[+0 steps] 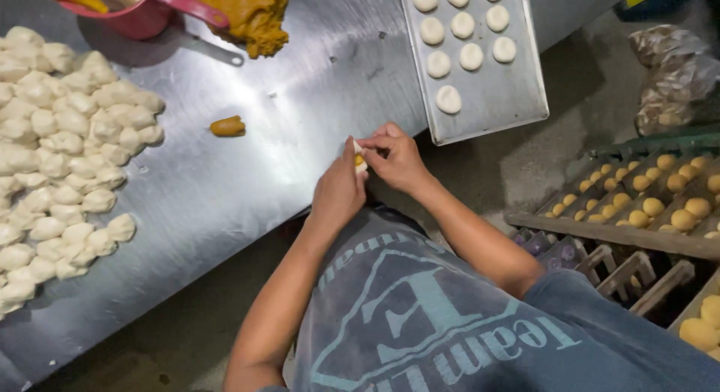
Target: Shaping, filling, and scoring dough on trays in a bakery.
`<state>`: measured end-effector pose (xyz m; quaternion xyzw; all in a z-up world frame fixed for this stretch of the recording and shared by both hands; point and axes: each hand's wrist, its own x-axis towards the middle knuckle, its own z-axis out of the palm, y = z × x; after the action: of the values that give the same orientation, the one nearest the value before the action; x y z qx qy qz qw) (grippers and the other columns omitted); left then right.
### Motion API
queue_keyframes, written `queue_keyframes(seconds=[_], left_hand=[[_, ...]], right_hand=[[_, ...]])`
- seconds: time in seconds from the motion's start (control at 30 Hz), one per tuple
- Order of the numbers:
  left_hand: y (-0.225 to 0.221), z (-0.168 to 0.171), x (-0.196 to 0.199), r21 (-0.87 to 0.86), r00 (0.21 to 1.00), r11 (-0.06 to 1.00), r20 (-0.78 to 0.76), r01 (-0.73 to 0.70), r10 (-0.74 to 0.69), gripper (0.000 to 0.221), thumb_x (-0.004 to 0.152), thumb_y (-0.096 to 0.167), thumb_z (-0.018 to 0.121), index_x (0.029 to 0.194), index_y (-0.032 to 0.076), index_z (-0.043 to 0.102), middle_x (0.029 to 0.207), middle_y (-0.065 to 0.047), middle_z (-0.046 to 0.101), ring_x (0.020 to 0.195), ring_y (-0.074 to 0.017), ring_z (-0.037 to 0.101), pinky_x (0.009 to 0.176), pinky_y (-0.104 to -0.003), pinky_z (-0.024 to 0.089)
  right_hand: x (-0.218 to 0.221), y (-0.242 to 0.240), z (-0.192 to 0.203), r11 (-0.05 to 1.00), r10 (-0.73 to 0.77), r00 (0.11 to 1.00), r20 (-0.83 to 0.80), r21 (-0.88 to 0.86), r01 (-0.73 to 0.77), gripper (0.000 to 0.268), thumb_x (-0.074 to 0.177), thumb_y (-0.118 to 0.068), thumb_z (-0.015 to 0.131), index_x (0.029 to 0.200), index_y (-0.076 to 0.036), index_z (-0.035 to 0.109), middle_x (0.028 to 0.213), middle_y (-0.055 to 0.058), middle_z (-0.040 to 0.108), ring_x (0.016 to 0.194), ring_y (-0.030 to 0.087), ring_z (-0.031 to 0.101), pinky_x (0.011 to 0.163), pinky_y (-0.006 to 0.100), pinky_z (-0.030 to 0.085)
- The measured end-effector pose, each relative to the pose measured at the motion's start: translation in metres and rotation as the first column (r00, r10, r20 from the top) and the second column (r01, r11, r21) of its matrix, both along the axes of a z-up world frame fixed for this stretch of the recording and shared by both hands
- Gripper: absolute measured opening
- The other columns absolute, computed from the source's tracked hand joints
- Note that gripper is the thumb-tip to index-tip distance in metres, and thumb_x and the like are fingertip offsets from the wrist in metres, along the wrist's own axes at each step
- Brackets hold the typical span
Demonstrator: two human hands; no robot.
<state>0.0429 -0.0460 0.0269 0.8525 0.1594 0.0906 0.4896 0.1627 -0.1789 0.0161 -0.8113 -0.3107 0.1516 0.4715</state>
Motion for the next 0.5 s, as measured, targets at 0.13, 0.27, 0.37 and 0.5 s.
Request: queue_keyframes(seconds=[0.13, 0.27, 0.37, 0.5], left_hand=[[-0.011, 0.002, 0.032, 0.184, 0.998, 0.983, -0.056, -0.016, 0.027, 0.032, 0.099, 0.017, 0.072, 0.131, 0.013, 0.069, 0.089, -0.019, 0.066, 0.086, -0.0373, 0.066, 0.073, -0.047, 0.051], [-0.023, 0.001, 0.057, 0.094, 0.976, 0.992, 0.208, -0.088, 0.067, 0.031, 0.091, 0.008, 0.073, 0.122, 0.009, 0.074, 0.09, -0.022, 0.057, 0.085, -0.0347, 0.062, 0.072, -0.04, 0.053], [-0.027, -0.013, 0.071, -0.009, 0.983, 0.992, 0.138, -0.122, 0.122, 0.029, 0.089, 0.006, 0.075, 0.118, 0.004, 0.075, 0.09, -0.018, 0.059, 0.08, -0.0309, 0.062, 0.071, -0.041, 0.053], [-0.031, -0.048, 0.076, 0.088, 0.959, 0.963, 0.151, -0.254, 0.239, 0.016, 0.089, 0.005, 0.075, 0.105, 0.004, 0.075, 0.097, -0.012, 0.067, 0.085, -0.0308, 0.068, 0.075, -0.04, 0.056]], right_hand=[[0.031, -0.03, 0.013, 0.973, 0.182, 0.976, -0.118, 0.162, -0.162, 0.034, 0.087, -0.005, 0.077, 0.12, -0.005, 0.072, 0.113, 0.006, 0.059, 0.095, 0.015, 0.064, 0.08, 0.026, 0.055], [0.065, -0.05, -0.007, 0.96, 0.237, 0.971, 0.031, 0.147, -0.239, 0.028, 0.089, -0.004, 0.077, 0.117, -0.004, 0.077, 0.105, 0.009, 0.067, 0.09, 0.019, 0.068, 0.079, 0.029, 0.056], [0.087, -0.044, -0.017, 0.953, 0.273, 0.953, 0.136, 0.095, -0.286, 0.021, 0.089, -0.004, 0.078, 0.11, -0.006, 0.08, 0.098, 0.008, 0.069, 0.085, 0.02, 0.071, 0.076, 0.031, 0.058], [0.098, -0.021, -0.04, 0.926, 0.374, 0.899, 0.229, -0.036, -0.376, 0.009, 0.086, -0.005, 0.078, 0.096, -0.005, 0.079, 0.089, 0.012, 0.065, 0.078, 0.029, 0.068, 0.07, 0.038, 0.056]])
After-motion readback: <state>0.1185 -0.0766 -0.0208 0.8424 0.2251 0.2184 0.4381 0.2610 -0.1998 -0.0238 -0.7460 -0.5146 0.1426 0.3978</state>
